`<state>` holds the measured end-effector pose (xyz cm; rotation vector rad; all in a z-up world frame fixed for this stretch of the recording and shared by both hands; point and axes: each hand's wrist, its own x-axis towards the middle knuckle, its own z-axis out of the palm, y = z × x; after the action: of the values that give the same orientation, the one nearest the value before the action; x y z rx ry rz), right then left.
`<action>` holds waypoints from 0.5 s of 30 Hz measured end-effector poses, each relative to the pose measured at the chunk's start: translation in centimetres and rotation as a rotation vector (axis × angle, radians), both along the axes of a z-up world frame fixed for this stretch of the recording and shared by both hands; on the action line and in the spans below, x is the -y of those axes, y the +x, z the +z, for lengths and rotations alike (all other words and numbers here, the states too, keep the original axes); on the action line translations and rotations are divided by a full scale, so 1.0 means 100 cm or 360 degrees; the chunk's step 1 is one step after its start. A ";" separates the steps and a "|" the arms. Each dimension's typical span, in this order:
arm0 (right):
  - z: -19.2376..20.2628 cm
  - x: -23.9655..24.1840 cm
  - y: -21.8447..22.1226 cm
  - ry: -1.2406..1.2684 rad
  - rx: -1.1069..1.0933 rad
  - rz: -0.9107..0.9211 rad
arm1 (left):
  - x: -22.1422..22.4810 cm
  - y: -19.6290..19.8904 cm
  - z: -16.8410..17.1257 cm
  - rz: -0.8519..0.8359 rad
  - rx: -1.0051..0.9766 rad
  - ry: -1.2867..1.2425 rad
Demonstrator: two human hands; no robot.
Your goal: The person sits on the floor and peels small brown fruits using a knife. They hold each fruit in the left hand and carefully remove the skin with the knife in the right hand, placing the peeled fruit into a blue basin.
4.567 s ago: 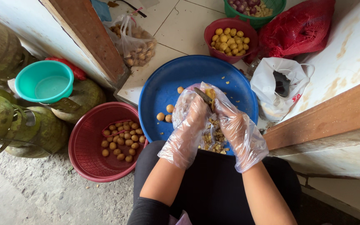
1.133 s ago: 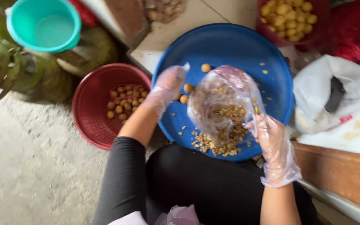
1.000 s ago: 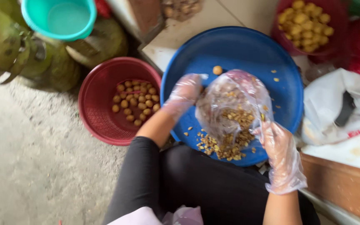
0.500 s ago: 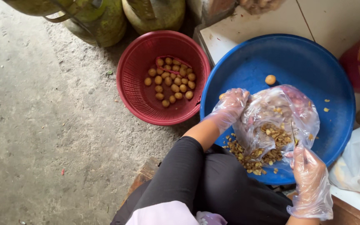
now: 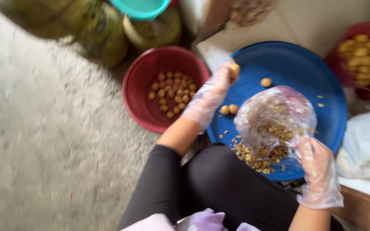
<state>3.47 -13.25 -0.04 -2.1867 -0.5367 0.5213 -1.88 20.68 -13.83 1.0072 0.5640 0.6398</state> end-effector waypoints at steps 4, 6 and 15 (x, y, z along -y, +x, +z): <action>0.019 -0.019 -0.001 0.0182 0.0386 0.0328 | -0.012 -0.026 0.082 -0.0090 0.0189 -0.0180; 0.028 -0.027 -0.011 0.0350 0.0112 0.0236 | -0.011 -0.022 0.118 -0.0076 0.0029 -0.0163; 0.060 -0.027 -0.020 0.0360 -0.0035 -0.0072 | 0.077 0.007 0.149 -0.0289 0.0506 -0.0705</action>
<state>1.51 -10.56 5.94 -1.9711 -0.5079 0.4379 -1.20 12.94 1.04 0.5185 0.3085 0.4720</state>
